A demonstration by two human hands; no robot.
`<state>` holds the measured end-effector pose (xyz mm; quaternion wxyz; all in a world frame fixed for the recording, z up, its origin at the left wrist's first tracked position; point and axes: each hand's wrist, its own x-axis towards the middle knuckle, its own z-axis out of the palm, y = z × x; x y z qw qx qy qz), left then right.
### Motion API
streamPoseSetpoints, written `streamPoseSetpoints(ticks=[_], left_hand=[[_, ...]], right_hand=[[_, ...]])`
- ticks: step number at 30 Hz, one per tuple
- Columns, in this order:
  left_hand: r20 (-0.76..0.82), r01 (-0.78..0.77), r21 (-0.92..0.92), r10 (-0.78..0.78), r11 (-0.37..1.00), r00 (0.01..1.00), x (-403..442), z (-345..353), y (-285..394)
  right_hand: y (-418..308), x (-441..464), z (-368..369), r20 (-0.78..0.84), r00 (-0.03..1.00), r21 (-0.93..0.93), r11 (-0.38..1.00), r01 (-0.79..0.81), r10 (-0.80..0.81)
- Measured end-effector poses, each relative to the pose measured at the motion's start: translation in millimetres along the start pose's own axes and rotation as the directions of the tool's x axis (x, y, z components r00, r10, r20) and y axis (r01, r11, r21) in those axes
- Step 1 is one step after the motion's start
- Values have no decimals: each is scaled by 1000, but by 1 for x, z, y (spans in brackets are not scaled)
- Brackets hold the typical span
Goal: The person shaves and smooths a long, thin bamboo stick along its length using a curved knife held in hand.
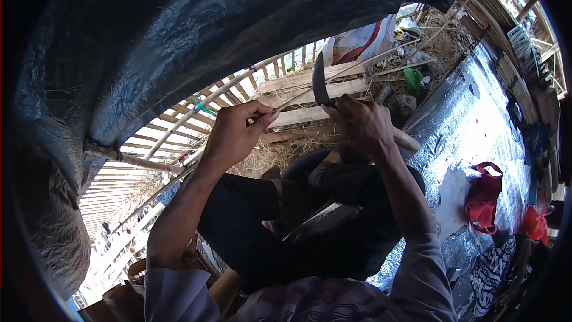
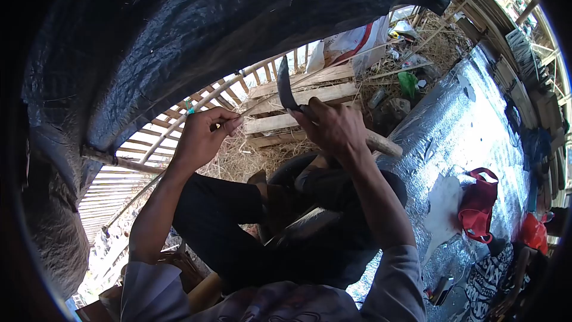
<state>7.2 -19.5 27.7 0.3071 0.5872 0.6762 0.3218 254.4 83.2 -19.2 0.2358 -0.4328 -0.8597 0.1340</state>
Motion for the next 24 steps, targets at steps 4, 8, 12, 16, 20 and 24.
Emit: streamPoseSetpoints(ticks=[4, 8, 12, 16, 20, 24], left_hand=[[14, 18, 54, -19, 998, 1000, -3, -3, 7], [-17, -46, 79, 48, 996, 999, -2, 7, -2], [-35, 7, 81, -5, 997, 999, -6, 1, -1], [-30, -14, 89, 17, 996, 999, -6, 2, 2], [-54, -39, 131, 47, 991, 997, -7, 5, -1], [-43, 10, 79, -7, 997, 999, -6, -3, -7]], right_hand=[[23, 4, -11, 65, 992, -9, 994, -108, 109], [2, -8, 7, -37, 995, 23, 996, 89, -89], [8, 0, -5, -38, 999, 16, 1000, 9, -8], [18, 3, -12, 45, 991, -43, 992, -120, 122], [-3, -4, 13, 34, 999, 5, 1000, 20, -20], [8, 8, -15, 101, 984, 29, 988, -150, 147]])
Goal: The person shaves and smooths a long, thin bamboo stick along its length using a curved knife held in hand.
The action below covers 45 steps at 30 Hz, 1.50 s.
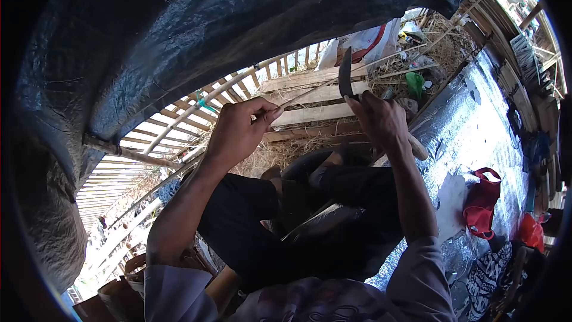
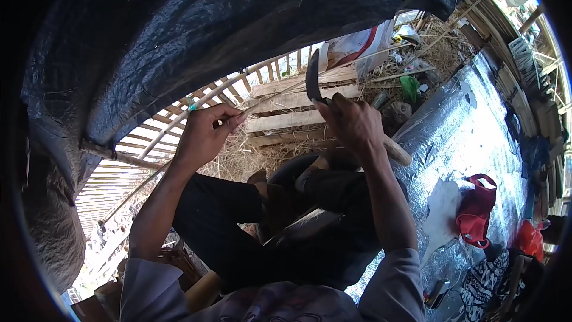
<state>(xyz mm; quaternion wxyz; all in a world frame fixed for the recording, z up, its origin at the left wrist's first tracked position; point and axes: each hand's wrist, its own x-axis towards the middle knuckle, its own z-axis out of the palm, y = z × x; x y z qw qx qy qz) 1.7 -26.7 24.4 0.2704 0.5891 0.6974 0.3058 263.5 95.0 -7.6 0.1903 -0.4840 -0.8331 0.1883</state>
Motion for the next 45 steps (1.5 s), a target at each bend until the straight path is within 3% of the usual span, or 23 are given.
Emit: streamPoseSetpoints(ticks=[1, 2, 3, 4, 7, 9, 17, 18, 21, 29, 39, 42, 44, 45], left_hand=[[4, -15, -26, 15, 1000, 1000, 3, -2, 2], [17, -19, 94, 17, 995, 1000, 2, -2, 8], [16, -15, 90, 14, 996, 1000, 1, 1, 7], [12, -39, 90, 38, 995, 999, 3, 5, 5], [29, -9, 106, 6, 994, 1000, 4, 3, 6], [18, -48, 12, 48, 999, 999, 3, 5, 7], [7, -106, 7, 106, 994, 994, 6, 7, 11], [52, -28, 29, 27, 999, 998, 7, 5, 15], [70, -30, 49, 27, 998, 997, 7, 7, 10], [36, -105, 14, 104, 994, 994, 6, 7, 11], [69, -47, 75, 42, 996, 997, 4, 4, 19], [33, -87, 85, 85, 993, 996, 4, 5, 18], [-54, -122, 42, 125, 992, 991, 1, 1, 13], [-102, -109, 4, 109, 994, 989, -1, -8, 7]], right_hand=[[0, 2, 1, -7, 1000, -5, 1000, 3, -3], [0, 1, 5, -14, 999, -2, 999, 41, -41], [1, -4, 12, -15, 997, 4, 997, 75, -75], [-7, -10, 29, -157, 950, 14, 961, 277, -271], [-16, -8, 27, -32, 982, 15, 982, 186, -185], [-20, -8, 15, -51, 980, 39, 980, 195, -193], [-11, -9, 13, -54, 988, 5, 989, 147, -147], [-9, -9, 14, -62, 986, -4, 988, 156, -156], [-4, -10, 19, -118, 971, -29, 978, 204, -206], [-6, -10, 13, -61, 985, -30, 986, 162, -163], [-3, -13, 14, -105, 979, -48, 985, 167, -172], [-1, -11, 14, -146, 980, -14, 991, 131, -132], [8, -7, 10, -198, 980, -33, 999, -23, 16], [26, 1, -2, -133, 967, -36, 974, -226, 219]])
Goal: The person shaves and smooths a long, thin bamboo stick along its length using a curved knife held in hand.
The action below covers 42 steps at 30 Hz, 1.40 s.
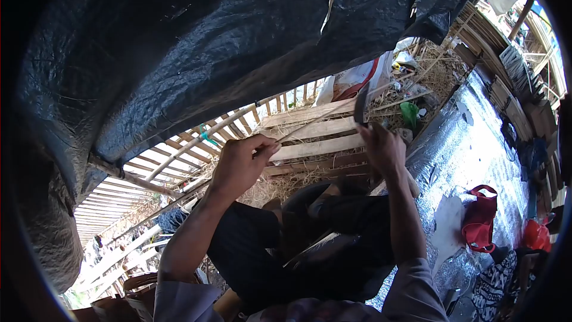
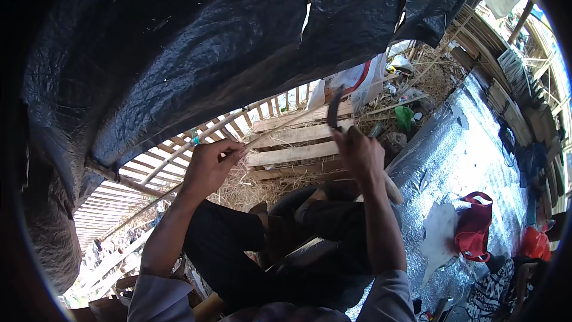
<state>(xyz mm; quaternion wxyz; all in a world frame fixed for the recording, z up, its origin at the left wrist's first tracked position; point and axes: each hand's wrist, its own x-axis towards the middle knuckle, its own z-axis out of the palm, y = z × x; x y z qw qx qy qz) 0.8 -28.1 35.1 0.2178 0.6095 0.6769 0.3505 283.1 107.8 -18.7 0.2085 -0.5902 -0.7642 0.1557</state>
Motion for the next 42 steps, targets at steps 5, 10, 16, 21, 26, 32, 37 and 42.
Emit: streamPoseSetpoints(ticks=[5, 10, 16, 21, 26, 32, 37, 42], left_hand=[[-31, 93, 11, -93, 996, 995, -5, -4, 4], [-6, 36, 18, -36, 999, 999, 1, 2, 12], [-41, 44, 18, -43, 999, 998, 1, 5, 13], [-142, -100, 9, 100, 995, 985, 9, 15, 10], [-144, -121, -143, 100, 982, 984, 23, 16, 26], [-130, -150, -220, 123, 964, 984, 40, 21, 16], [-85, -167, -245, 150, 955, 985, 45, 31, -6], [-48, -130, -175, 123, 976, 991, 45, 32, -3]], right_hand=[[61, 15, -11, -136, 988, -64, 995, -82, 73], [21, 1, -9, -136, 984, 177, 980, -91, 115], [-11, -13, 4, -123, 992, 291, 956, 42, -6], [-49, -15, 11, -213, 953, 473, 831, 293, -215], [-70, -11, 18, -47, 979, 974, 208, 89, -198], [-108, -38, 14, 315, 892, 942, -8, -335, -323], [-122, -41, 24, 287, 902, 955, 19, -298, -322], [-133, -39, 31, 314, 907, 943, -17, -332, -280]])
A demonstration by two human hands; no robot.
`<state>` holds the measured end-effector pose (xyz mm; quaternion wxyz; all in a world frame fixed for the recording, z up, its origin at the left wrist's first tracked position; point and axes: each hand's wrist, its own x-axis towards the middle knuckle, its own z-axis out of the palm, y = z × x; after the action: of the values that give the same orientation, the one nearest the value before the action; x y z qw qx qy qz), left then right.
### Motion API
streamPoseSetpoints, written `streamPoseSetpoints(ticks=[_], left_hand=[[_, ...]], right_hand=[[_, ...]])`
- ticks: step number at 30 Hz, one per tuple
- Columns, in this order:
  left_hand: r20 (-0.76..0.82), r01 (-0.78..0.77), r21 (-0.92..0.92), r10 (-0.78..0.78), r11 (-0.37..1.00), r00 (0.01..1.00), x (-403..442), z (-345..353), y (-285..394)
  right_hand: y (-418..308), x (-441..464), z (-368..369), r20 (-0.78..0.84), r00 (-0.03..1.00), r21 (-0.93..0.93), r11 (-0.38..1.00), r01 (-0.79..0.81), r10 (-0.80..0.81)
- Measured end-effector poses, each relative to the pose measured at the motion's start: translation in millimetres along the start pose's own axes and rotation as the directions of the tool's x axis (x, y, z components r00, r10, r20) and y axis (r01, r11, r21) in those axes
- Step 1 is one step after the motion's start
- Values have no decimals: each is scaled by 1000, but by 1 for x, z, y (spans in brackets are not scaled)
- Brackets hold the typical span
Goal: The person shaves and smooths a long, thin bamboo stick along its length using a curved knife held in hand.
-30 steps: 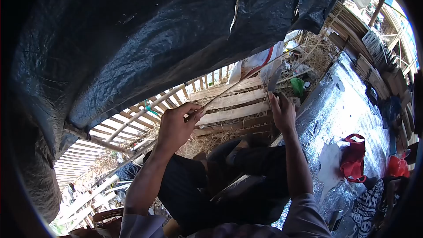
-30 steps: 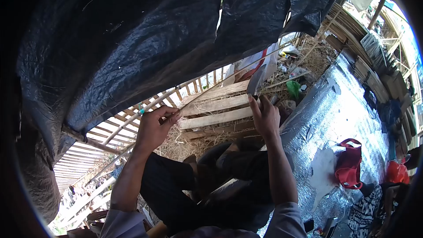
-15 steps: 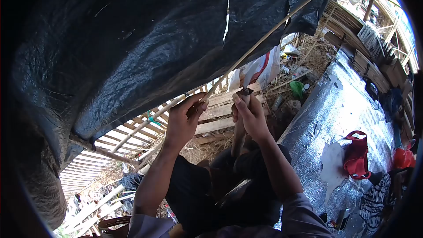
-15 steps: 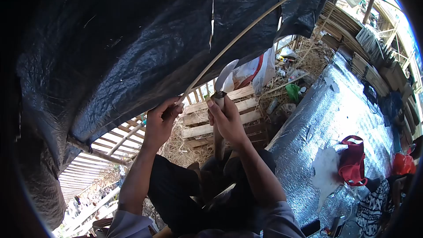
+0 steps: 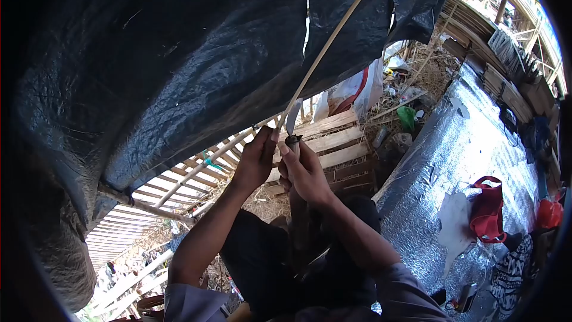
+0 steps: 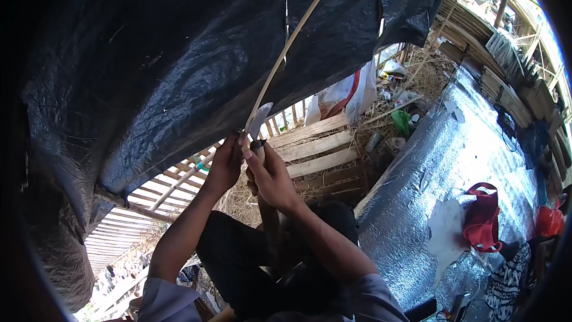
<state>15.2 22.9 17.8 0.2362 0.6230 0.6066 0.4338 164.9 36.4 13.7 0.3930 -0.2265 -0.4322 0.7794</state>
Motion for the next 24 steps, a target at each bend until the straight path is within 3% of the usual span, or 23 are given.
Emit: streamPoseSetpoints(ticks=[3, 6, 11, 15, 21, 23, 24], left_hand=[[27, 54, 44, -56, 998, 998, -1, -2, -6], [-40, -35, 76, 38, 996, 998, -3, -2, -17], [14, 42, 188, -46, 981, 999, -11, -9, 1], [7, 80, 184, -83, 980, 997, -15, -14, -4], [-59, 22, 165, -12, 986, 998, -14, -14, -10], [-6, 180, 201, -182, 963, 983, -13, -17, 5], [-3, 182, 200, -185, 963, 983, -14, -16, 5]], right_hand=[[5, 5, 3, -30, 999, -6, 999, -38, 38], [2, 5, 7, -23, 998, 2, 998, -66, 66], [-4, 8, 5, -46, 996, 50, 996, -69, 71], [-2, 7, 8, -22, 994, 10, 995, -103, 103], [-4, 5, 10, 25, 991, 10, 991, -135, 134], [-6, 3, 7, 23, 987, 9, 987, -160, 160], [-5, 2, 7, 20, 986, 10, 987, -163, 163]])
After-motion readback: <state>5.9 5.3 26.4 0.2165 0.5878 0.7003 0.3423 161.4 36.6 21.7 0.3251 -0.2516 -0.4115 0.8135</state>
